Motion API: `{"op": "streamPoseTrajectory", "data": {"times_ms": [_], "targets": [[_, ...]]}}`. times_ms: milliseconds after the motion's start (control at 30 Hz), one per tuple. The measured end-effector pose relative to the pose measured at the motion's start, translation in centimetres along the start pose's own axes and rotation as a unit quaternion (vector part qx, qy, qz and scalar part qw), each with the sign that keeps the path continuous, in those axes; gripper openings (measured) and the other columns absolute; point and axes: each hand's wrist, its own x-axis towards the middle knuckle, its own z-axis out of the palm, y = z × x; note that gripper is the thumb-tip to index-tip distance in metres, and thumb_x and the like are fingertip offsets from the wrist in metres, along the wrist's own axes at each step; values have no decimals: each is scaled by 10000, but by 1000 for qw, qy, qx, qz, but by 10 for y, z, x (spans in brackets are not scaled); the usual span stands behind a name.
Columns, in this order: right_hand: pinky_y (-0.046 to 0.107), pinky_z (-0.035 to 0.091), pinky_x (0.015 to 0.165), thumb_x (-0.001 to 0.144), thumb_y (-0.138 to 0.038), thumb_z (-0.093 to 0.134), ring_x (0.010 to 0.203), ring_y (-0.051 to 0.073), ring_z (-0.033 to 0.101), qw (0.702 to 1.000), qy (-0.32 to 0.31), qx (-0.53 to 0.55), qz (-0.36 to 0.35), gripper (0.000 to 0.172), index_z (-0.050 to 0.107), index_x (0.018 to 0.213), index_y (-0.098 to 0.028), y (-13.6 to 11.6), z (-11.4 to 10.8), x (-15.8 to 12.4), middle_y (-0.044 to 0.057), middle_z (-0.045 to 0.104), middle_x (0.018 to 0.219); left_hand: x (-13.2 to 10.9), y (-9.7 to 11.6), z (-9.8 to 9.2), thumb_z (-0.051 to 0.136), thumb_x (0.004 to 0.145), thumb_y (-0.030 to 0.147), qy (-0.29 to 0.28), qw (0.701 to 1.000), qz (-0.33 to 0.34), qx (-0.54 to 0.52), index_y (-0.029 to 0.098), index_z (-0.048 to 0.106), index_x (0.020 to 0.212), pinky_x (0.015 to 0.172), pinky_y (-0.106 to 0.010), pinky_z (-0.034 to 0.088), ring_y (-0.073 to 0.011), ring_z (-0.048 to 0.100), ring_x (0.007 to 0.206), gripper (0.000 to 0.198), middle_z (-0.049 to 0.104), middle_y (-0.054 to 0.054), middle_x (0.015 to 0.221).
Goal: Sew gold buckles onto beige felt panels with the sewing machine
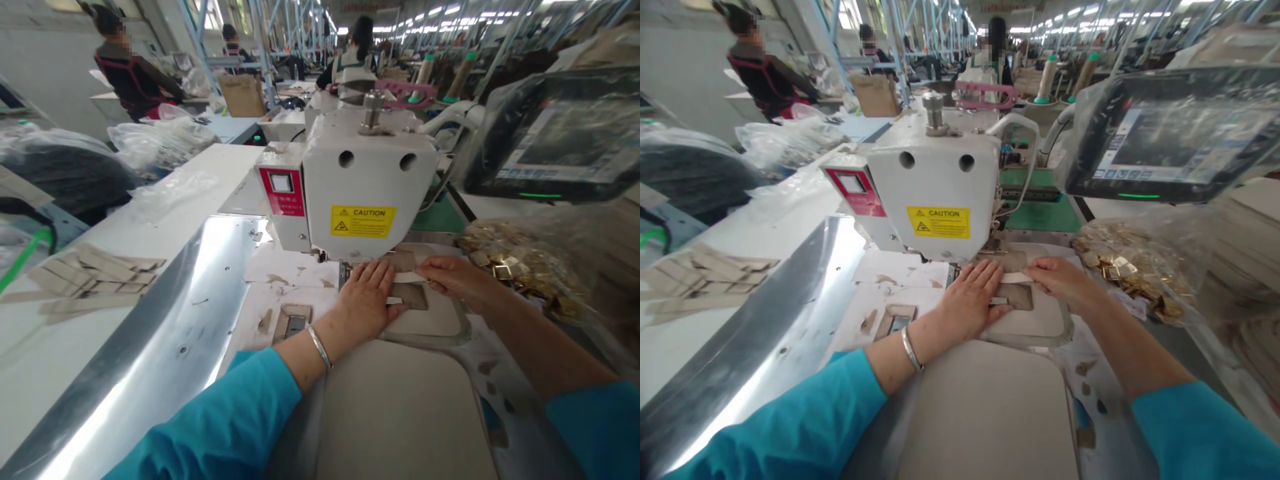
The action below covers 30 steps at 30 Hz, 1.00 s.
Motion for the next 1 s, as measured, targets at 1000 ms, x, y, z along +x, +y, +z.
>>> {"op": "streamPoseTrajectory", "data": {"times_ms": [1000], "targets": [[199, 123, 412, 681, -498, 724, 401, 47, 261, 995, -63, -29, 67, 349, 583, 716, -180, -13, 6, 6, -70, 396, 445, -17, 14, -11, 522, 911, 522, -42, 994, -100, 18, -76, 413, 1395, 1153, -521, 293, -406, 351, 1398, 776, 365, -327, 1470]]}}
